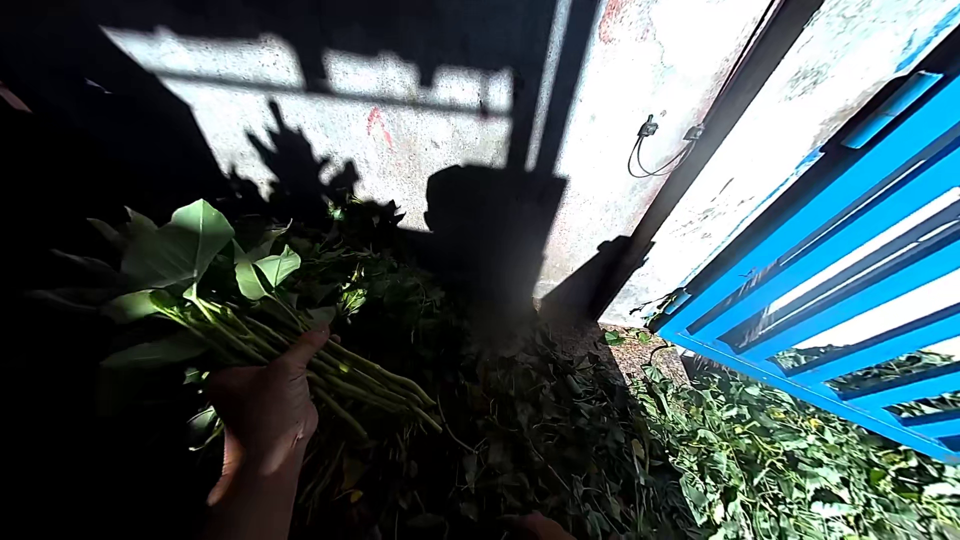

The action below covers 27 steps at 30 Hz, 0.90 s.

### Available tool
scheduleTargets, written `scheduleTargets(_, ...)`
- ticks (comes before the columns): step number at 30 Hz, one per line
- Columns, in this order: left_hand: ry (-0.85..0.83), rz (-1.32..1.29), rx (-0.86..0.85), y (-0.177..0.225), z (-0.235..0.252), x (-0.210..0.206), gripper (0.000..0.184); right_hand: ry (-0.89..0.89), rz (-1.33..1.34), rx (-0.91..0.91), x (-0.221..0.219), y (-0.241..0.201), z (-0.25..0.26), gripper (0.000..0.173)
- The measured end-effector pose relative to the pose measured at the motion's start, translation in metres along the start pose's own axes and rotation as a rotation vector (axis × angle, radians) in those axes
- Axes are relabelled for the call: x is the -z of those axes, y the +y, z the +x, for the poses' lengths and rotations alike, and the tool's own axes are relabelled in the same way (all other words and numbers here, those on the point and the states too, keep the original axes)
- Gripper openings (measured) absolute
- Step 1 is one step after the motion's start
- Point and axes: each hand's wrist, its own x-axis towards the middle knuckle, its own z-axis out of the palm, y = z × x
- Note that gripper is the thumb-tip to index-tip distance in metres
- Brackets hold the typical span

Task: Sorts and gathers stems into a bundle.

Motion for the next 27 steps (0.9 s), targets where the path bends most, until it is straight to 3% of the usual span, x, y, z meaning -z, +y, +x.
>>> scheduleTargets(2,-0.021,0.002,0.05,-0.004,-0.004,-0.001,0.056,0.161,-0.033,-0.131,0.014,0.005,0.011,0.055)
scheduleTargets(5,-0.064,0.002,0.144,-0.009,-0.009,-0.007,0.048,0.477,-0.075,-0.473,0.035,0.019,0.039,0.041)
scheduleTargets(7,-0.093,-0.002,0.198,-0.011,-0.012,-0.011,0.044,0.526,-0.102,-0.615,0.038,0.042,0.055,0.041)
scheduleTargets(9,-0.127,-0.008,0.223,-0.012,-0.014,-0.011,0.046,0.484,-0.03,-0.642,0.033,0.061,0.062,0.041)
scheduleTargets(11,-0.147,-0.013,0.214,-0.014,-0.015,-0.013,0.046,0.517,0.119,-0.596,0.028,0.075,0.066,0.039)
scheduleTargets(14,-0.175,0.003,0.22,-0.015,-0.018,-0.015,0.043,0.761,0.41,-0.362,0.027,0.075,0.06,0.035)
scheduleTargets(20,-0.232,0.045,0.276,-0.025,-0.03,-0.022,0.034,0.887,1.125,0.149,0.03,0.026,0.033,0.022)
scheduleTargets(27,-0.32,0.076,0.25,-0.044,-0.047,-0.024,0.048,1.035,1.184,0.416,0.039,-0.052,0.027,0.023)
